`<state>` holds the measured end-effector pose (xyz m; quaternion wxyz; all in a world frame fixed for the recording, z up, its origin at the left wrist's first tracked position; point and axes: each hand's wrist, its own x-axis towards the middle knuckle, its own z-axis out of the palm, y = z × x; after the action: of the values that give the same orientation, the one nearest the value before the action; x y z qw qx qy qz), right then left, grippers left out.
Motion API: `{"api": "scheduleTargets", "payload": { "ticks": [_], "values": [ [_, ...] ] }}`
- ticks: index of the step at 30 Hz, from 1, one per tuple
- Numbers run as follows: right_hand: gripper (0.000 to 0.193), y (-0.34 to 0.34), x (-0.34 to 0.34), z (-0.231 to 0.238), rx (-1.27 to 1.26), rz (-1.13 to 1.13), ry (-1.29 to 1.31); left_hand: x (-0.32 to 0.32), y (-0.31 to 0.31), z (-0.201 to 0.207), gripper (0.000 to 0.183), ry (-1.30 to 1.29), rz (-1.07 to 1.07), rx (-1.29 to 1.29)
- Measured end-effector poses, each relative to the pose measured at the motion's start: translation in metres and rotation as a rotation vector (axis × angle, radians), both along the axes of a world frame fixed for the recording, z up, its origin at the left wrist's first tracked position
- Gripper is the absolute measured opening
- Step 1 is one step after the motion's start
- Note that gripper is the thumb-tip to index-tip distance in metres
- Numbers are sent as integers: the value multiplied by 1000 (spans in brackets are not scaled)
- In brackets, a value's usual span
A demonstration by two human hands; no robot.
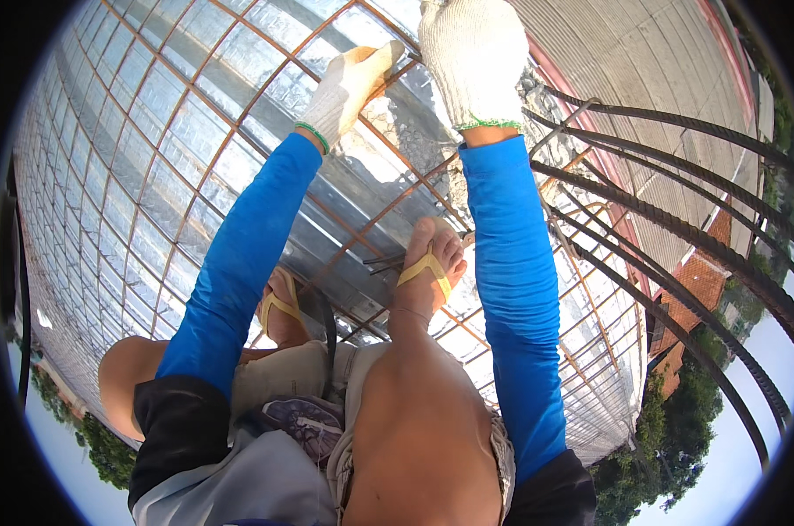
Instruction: The person is assembling a rebar grid on a construction site. They use pliers to bend and secure the rebar pieces together, forming a grid structure.
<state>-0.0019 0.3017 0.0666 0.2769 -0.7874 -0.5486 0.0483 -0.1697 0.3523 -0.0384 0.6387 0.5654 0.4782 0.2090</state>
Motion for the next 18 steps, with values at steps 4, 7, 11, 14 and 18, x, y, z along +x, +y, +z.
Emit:
{"api": "scheduleTargets", "payload": {
  "ticks": [4,7,11,14,18],
  "values": [
    [26,-51,-32,34,-155,140,162,-20,6,-7,44,-217,240,-129],
    [28,-98,-55,7,-377,94,258,-29,19,-5,43,-181,139,-23],
    [30,-115,-64,-33,-582,53,234,-21,30,43,39,52,-128,25],
    [28,-117,-65,-44,-560,77,97,-28,32,42,35,167,-367,270],
    [24,-126,-62,-29,-568,121,-70,-46,52,6,32,271,-563,549]
  ]
}}
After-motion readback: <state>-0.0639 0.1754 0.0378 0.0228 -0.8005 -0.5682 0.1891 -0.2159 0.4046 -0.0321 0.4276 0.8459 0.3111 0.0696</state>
